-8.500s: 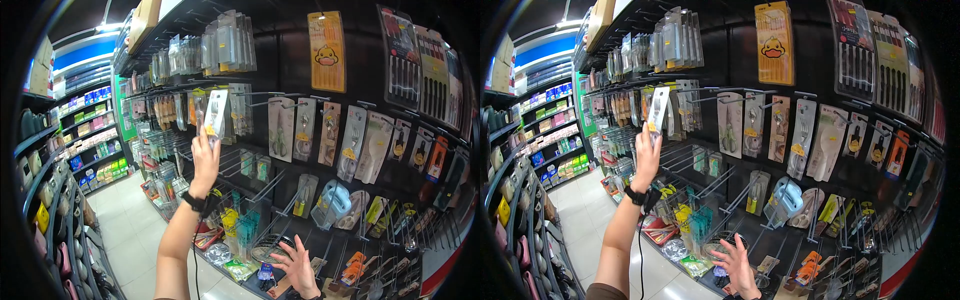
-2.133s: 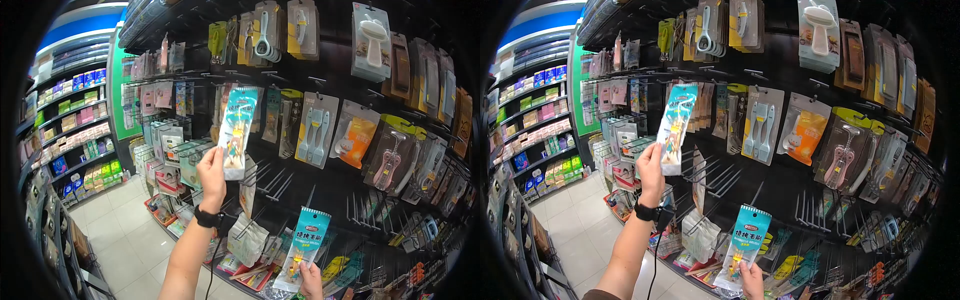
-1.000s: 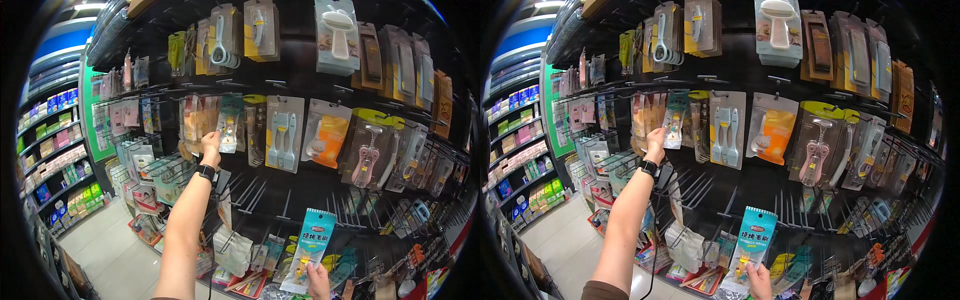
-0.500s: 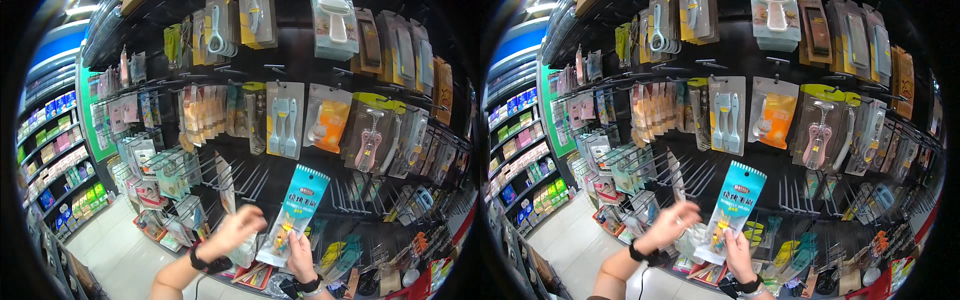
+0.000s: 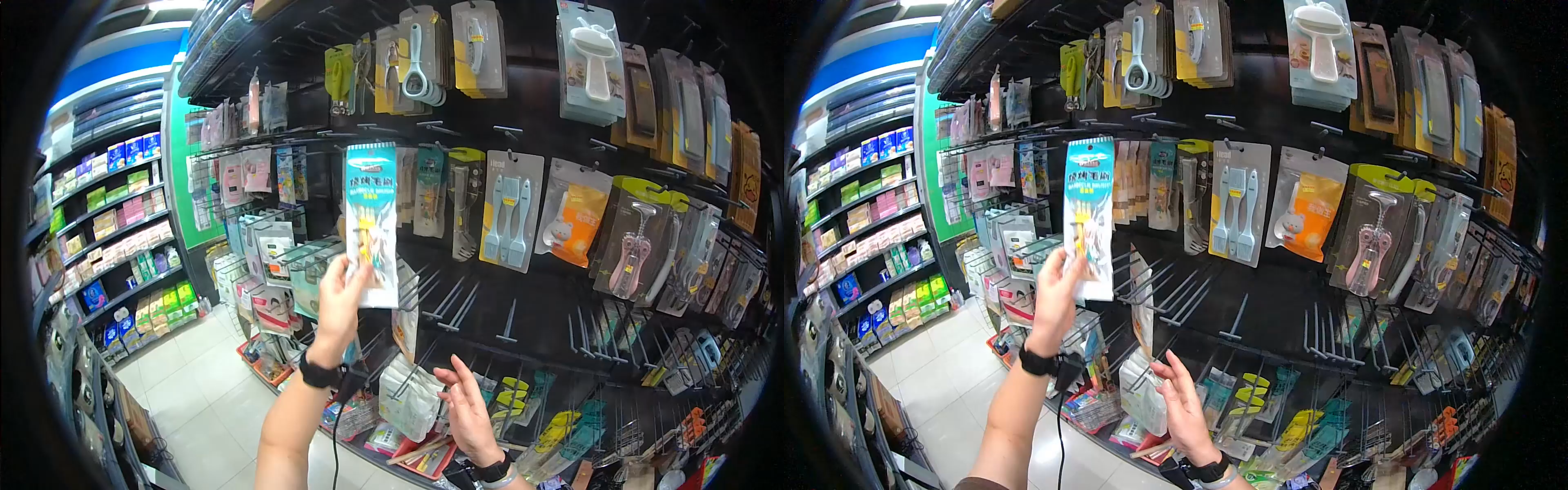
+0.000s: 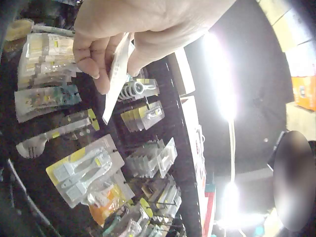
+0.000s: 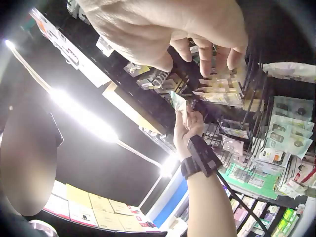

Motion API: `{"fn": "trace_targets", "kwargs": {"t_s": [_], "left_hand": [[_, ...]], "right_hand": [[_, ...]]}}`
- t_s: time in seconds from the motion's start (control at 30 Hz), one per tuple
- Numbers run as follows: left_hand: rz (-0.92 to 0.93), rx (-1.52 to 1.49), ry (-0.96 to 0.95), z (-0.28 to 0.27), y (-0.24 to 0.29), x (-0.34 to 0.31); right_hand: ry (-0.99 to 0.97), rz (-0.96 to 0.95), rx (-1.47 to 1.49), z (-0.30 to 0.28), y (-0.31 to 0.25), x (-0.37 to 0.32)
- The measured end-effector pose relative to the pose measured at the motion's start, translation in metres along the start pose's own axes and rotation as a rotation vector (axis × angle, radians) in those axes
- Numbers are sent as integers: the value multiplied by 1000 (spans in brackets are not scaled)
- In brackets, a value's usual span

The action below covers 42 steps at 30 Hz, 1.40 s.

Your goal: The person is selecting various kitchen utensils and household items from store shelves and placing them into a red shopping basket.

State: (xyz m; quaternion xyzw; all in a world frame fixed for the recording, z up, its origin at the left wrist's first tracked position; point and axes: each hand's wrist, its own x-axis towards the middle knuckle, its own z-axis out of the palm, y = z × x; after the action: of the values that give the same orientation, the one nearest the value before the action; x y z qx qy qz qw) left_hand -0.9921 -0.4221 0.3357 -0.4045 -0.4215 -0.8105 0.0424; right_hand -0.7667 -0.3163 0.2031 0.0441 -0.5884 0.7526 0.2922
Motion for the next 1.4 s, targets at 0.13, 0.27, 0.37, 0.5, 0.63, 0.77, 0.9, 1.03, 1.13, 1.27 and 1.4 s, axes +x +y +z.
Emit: {"fn": "trace_targets", "kwargs": {"t_s": [0.13, 0.27, 0.37, 0.5, 0.63, 0.77, 0.9, 1.03, 1.13, 1.27, 1.4], "left_hand": [[-4, -3, -25, 0, 2, 27], [-64, -38, -6, 0, 0, 33], [-78, -82, -23, -3, 1, 32], [-199, -90, -28, -8, -4, 43], [-238, -49, -23, -12, -32, 61], [-298, -38, -14, 2, -62, 87], [-395, 26, -17, 15, -97, 132], [-414, 8, -12, 29, -127, 151], [-460, 4, 25, 29, -140, 151], [-515, 83, 96, 23, -138, 128], [-426, 514, 102, 23, -111, 93]], "right_hand": [[40, -17, -20, -2, -4, -7], [67, -24, -21, -8, -2, -15], [76, -17, -20, -11, -1, -16], [80, -6, -26, -13, 2, -19], [85, -3, -34, -14, 2, -26], [154, -7, -79, -21, -4, -37], [266, -34, -137, -34, -14, -50], [375, -66, -169, -50, -19, -67], [457, -54, -181, -65, -30, -87], [555, -44, -175, -88, -48, -114], [659, -77, -119, -123, -58, -148]]}}
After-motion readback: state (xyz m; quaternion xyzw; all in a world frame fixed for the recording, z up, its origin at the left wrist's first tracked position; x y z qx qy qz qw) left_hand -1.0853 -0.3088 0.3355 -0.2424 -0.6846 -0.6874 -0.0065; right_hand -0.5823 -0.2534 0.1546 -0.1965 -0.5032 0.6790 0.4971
